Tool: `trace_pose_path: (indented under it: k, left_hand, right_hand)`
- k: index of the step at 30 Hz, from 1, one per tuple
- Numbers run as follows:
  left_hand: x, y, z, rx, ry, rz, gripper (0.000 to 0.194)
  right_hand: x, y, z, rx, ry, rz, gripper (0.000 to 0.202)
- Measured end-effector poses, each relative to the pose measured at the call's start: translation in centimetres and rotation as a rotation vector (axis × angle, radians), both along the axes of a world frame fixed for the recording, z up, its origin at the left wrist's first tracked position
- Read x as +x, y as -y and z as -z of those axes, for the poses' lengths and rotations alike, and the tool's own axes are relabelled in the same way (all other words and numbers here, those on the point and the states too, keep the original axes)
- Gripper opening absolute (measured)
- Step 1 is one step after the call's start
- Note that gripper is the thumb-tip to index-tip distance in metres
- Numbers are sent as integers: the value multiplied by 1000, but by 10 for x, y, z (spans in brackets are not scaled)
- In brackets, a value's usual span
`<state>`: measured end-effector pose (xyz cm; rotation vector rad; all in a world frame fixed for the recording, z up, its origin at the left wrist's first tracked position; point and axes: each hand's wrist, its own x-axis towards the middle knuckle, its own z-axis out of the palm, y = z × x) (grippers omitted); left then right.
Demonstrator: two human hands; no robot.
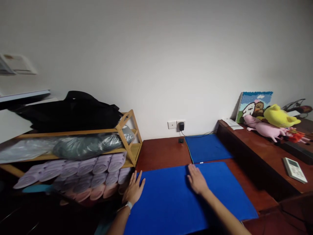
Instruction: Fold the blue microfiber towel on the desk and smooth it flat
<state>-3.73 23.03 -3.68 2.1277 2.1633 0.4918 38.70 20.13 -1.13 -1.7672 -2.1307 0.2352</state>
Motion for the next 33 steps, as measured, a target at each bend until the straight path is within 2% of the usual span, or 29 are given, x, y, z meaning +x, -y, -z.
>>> trace_pose_path:
  k: [3, 5, 6, 7, 9, 11, 16, 18, 20, 22, 26, 29, 33]
  left_hand:
    - [1, 1, -2, -12, -7, -3, 65]
    - [1, 2, -4, -15, -9, -5, 65]
    - [1, 2, -4, -16, -10, -5, 65]
    - [1, 2, -4, -15, -11, -5, 65]
    - [0, 1, -4, -16, -13, -9, 65]
    - [-1, 0, -3, -16, -11, -8, 65]
    - [-2, 0, -3, -4, 2, 8, 66]
    - [-3, -1, -2, 4, 1, 7, 65]
    - [-5, -2, 0, 13, -6, 7, 65]
    - [-8, -5, 3, 12, -14, 9, 67]
    - [-14, -8, 6, 1, -18, 12, 67]
    - [-15, -8, 5, -6, -19, 4, 67]
    - [-13, -9, 3, -14, -24, 1, 68]
  right_hand:
    - [-70, 4, 2, -22, -8, -286, 67]
    - [-87, 4, 5, -32, -19, -367, 67]
    - [-85, 3, 6, -38, -20, -365, 67]
    - [-76, 2, 7, -46, -18, -345, 67]
    - [-41, 0, 10, -63, -2, -277, 68]
    - [13, -1, 15, -87, 24, -174, 68]
    - [167, -1, 25, -229, 148, 174, 72]
    - [214, -2, 29, -270, 176, 275, 72]
    - [244, -2, 34, -283, 179, 318, 72]
    - [259, -1, 40, -257, 166, 319, 73]
    - [262, 1, 47, -195, 145, 306, 73]
    - [258, 1, 43, -219, 153, 311, 74]
    - [255, 0, 30, -269, 150, 330, 73]
